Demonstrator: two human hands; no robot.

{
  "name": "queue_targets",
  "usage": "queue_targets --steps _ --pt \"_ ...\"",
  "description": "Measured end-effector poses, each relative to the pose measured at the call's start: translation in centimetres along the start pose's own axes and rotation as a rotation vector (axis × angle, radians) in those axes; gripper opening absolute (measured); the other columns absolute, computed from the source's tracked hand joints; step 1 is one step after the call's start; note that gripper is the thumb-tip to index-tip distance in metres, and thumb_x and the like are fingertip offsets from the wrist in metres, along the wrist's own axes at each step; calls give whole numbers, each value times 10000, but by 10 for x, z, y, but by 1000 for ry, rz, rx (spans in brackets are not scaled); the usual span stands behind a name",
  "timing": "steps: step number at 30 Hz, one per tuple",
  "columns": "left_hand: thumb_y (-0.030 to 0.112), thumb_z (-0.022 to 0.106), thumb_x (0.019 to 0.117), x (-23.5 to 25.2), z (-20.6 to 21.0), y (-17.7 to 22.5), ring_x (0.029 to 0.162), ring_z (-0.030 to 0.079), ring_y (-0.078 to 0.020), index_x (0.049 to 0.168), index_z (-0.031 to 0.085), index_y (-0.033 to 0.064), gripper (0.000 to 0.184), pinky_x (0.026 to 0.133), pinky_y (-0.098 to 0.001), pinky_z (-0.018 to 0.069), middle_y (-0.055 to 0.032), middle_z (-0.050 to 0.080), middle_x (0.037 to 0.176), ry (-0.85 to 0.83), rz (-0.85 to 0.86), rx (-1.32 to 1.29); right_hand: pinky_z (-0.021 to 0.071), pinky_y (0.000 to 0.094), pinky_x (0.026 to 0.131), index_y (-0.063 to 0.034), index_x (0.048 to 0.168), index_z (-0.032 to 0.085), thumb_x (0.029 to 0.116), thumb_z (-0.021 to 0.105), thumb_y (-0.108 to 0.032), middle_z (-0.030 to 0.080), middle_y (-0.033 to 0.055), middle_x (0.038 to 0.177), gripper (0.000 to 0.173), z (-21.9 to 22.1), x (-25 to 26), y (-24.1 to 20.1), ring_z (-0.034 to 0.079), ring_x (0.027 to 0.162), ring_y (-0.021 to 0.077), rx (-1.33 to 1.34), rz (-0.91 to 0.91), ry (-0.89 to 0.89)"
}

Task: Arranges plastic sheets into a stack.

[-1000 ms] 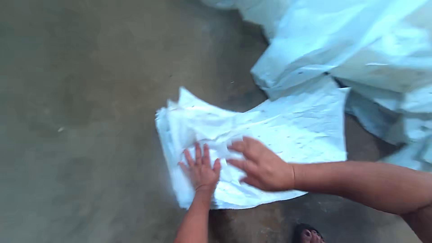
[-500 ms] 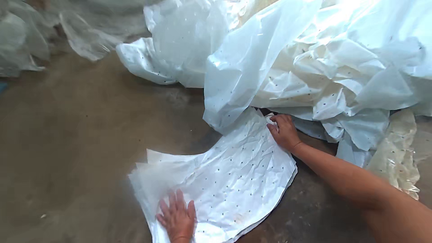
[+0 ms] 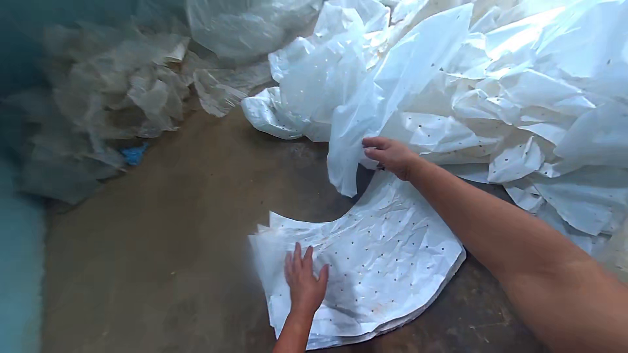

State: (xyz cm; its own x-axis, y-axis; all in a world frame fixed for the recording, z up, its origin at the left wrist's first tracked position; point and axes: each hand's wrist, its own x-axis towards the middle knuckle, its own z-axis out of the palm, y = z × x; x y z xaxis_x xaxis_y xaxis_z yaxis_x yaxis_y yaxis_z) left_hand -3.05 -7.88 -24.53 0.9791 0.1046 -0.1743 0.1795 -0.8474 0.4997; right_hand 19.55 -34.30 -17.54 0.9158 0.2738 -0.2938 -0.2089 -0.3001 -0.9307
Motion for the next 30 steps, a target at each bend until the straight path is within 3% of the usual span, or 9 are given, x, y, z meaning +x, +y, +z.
queue_targets --steps 5,8,11,17,20,23,25,27,30 --pt "321 814 805 33 -51 70 1440 326 -557 1486 341 -178 968 1190 -631 260 -401 326 1544 369 288 -286 513 398 973 -26 1478 502 1001 473 -16 536 172 1458 477 -3 -69 -92 581 1253 229 -129 -387 -7" --pt "38 676 841 32 -102 110 1079 661 -335 1225 610 -117 420 940 -489 529 -264 667 1152 617 362 -393 537 292 947 -7 1460 515 978 550 -53 586 148 1396 486 -8 -113 -125 612 1206 146 -94 -548 90" --pt "46 627 908 18 -152 135 816 671 -112 1019 658 -43 146 753 -292 564 -108 682 883 754 505 -354 579 335 939 -29 1494 401 989 592 -243 566 120 1382 581 -4 -157 -140 647 1162 153 46 -640 174" --pt "75 683 878 -24 -177 176 921 704 -339 926 694 -52 136 808 -445 587 -232 701 981 765 960 -76 560 201 818 -193 1029 609 921 680 -491 685 -146 860 325 42 -221 -153 655 842 -34 441 -610 79" --pt "415 629 977 -39 -173 178 1190 607 -330 1117 698 81 369 1088 -465 434 -176 673 1165 668 1200 -1 577 224 832 -235 1085 660 913 620 -657 712 -134 910 457 35 -241 -160 677 881 -6 489 -677 5" --pt "618 297 1052 -42 -182 175 1294 513 -237 1109 678 133 619 1176 -405 322 -91 637 1179 592 1294 -154 575 295 943 -262 1219 648 826 544 -814 725 -124 1078 686 23 -259 -163 676 1065 32 416 -782 -117" --pt "500 238 1100 -43 -187 174 1174 601 -206 1000 671 93 602 1135 -394 383 -87 681 1027 575 1322 -336 582 257 918 -290 1189 659 900 586 -695 731 -149 1059 503 29 -269 -169 684 1031 6 353 -805 -82" --pt "382 278 1123 -46 -189 172 1019 671 -142 996 612 67 477 1020 -340 503 -77 675 941 625 1267 -523 609 206 791 -238 1083 696 1012 621 -283 752 -127 923 113 45 -275 -176 710 856 -8 295 -783 141" --pt "313 537 1060 -49 -200 167 871 617 -60 1187 527 65 279 779 -222 534 -64 603 1024 755 1068 -608 587 157 764 -179 1047 708 1012 557 -98 720 -144 890 175 63 -275 -174 677 821 -48 40 -873 337"
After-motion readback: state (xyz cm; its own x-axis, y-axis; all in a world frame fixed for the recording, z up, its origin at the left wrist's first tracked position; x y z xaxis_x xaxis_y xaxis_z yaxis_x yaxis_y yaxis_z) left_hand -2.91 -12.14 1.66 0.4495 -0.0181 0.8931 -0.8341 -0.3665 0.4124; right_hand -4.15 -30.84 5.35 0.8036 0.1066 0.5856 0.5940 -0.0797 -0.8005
